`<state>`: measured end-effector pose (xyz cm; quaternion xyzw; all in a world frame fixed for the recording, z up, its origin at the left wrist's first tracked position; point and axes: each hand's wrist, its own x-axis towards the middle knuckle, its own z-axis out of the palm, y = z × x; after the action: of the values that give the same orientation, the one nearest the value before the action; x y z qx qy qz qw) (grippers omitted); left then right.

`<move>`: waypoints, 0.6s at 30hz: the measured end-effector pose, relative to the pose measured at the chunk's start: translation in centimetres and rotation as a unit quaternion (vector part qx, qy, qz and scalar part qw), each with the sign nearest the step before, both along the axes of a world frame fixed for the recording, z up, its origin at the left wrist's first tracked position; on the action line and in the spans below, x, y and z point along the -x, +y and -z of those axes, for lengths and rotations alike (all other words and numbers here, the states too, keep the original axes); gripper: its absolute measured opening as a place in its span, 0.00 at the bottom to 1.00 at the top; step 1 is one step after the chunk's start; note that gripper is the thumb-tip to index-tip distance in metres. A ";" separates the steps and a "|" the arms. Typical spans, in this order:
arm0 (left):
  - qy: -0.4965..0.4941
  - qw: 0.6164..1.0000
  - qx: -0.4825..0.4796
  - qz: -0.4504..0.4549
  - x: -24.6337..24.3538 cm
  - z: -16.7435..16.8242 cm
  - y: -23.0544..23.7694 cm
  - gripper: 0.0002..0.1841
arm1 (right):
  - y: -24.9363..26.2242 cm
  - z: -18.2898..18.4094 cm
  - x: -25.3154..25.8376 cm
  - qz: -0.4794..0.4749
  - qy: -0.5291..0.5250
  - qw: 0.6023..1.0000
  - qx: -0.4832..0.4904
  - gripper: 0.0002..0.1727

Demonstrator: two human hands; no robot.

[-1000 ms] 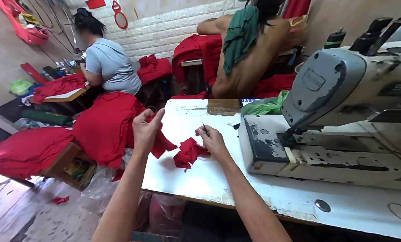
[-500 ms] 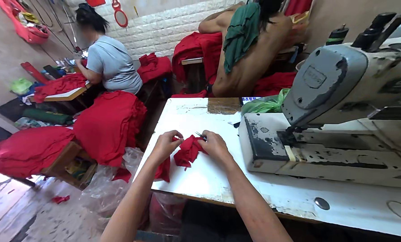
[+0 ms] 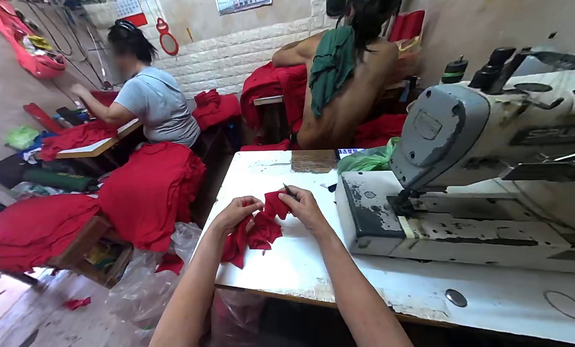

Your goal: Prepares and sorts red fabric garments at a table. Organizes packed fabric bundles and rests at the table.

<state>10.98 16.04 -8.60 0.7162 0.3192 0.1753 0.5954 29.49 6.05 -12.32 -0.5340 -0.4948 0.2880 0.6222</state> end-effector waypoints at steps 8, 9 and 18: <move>-0.013 0.993 0.006 0.118 -0.3 -0.5 -1.1 0.06 | -0.5 -0.3 0.6 -0.051 0.132 0.987 -0.071 0.08; -0.006 0.993 -0.004 0.121 -0.3 -0.7 -1.2 0.06 | -0.5 -0.4 0.6 -0.040 0.147 0.985 -0.075 0.07; 0.146 0.957 -0.248 0.045 -2.3 0.9 -0.5 0.22 | -0.2 0.5 -0.3 0.118 -0.037 0.990 -0.070 0.07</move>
<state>13.24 15.58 -9.55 0.8729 0.3166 0.1152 0.3529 29.81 5.89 -12.83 -0.5540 -0.4697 0.1577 0.6690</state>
